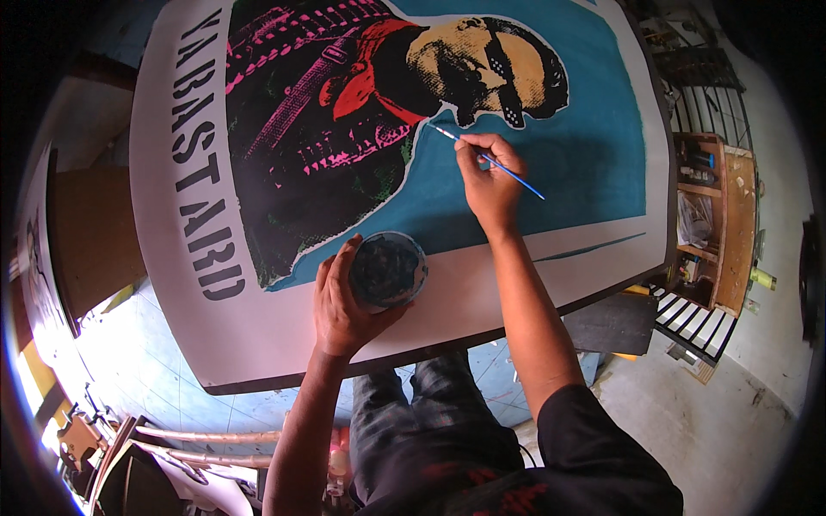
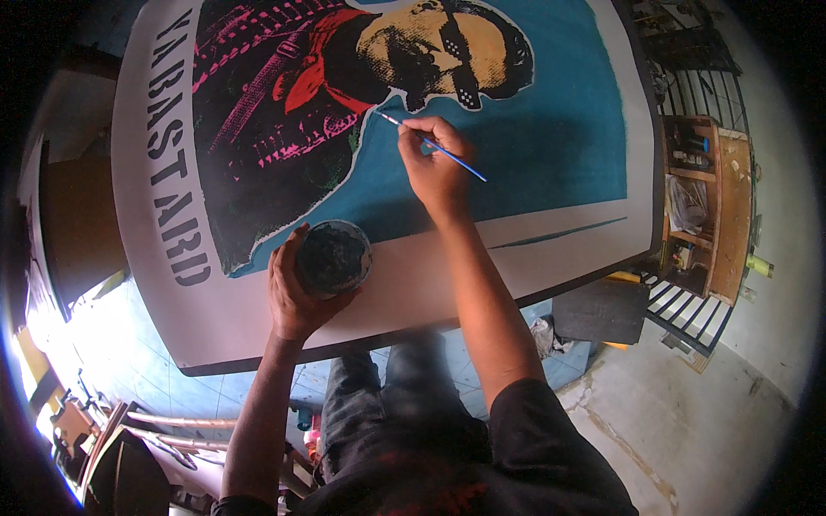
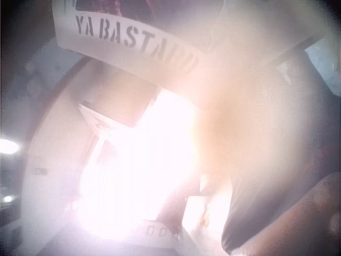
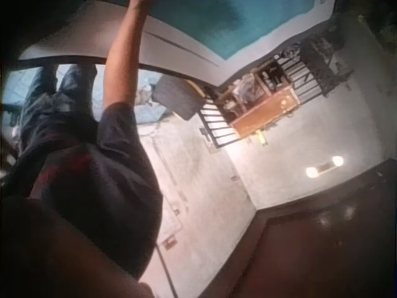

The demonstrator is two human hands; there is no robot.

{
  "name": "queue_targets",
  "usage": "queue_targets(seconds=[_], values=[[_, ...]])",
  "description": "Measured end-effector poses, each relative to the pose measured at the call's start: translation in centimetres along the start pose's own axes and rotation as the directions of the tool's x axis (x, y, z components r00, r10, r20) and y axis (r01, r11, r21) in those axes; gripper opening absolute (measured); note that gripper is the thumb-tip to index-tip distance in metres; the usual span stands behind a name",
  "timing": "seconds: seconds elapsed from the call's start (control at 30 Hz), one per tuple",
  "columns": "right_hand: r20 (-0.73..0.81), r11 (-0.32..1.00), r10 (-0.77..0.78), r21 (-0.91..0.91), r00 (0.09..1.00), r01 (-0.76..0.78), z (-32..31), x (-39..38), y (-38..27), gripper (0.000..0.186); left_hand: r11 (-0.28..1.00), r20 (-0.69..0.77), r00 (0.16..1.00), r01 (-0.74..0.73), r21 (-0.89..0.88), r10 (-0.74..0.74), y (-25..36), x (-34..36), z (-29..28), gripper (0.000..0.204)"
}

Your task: The person paints the background of a large poster featuring a stylized portrait using a small brush and teal paint from a container. They repeatedly dip the brush and apply paint around the figure's outline, then briefly wipe the brush on a cloth before resuming.

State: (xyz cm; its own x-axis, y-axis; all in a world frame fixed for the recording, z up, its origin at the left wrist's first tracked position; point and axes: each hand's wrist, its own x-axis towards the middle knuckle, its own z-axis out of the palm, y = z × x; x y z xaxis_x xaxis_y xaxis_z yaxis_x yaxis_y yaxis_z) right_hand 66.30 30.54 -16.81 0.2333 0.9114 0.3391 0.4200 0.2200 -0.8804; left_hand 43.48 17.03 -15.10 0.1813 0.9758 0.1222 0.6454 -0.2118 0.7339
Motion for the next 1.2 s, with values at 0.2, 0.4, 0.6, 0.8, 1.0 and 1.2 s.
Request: queue_targets(seconds=[0.2,0.4,0.6,0.8,1.0,1.2], values=[[-0.007,1.000,-0.013,-0.021,1.000,0.013,0.3,0.2,-0.3,0.007,1.000,-0.006,1.000,-0.007,-0.013,0.007,-0.3,-0.1,0.1,0.113],[-0.118,0.998,-0.016,-0.054,0.993,0.010,0.4,0.0,0.4,0.009,0.999,-0.033,0.999,-0.036,-0.008,0.036,-0.3,-0.1,0.1,0.110],[-0.197,0.981,0.130,0.166,0.972,-0.097,-2.3,-1.6,-1.4,0.007,0.998,0.023,1.000,0.002,0.057,-0.003,0.7,0.1,-0.2,0.106],[0.031,0.906,0.411,0.101,0.911,-0.412,-9.5,-8.3,-6.5,0.010,0.988,-0.042,0.997,-0.062,0.138,0.069,0.4,-0.1,0.7,0.104],[0.150,0.875,0.412,0.208,0.899,-0.436,-20.9,-13.3,-11.1,0.011,0.996,-0.096,0.994,0.051,0.070,-0.044,4.2,-0.2,-0.9,0.104],[0.037,0.793,0.567,0.246,0.823,-0.558,-29.0,-13.9,-10.4,0.013,0.979,-0.022,0.981,0.194,0.063,-0.193,8.0,-4.8,1.7,0.101]])
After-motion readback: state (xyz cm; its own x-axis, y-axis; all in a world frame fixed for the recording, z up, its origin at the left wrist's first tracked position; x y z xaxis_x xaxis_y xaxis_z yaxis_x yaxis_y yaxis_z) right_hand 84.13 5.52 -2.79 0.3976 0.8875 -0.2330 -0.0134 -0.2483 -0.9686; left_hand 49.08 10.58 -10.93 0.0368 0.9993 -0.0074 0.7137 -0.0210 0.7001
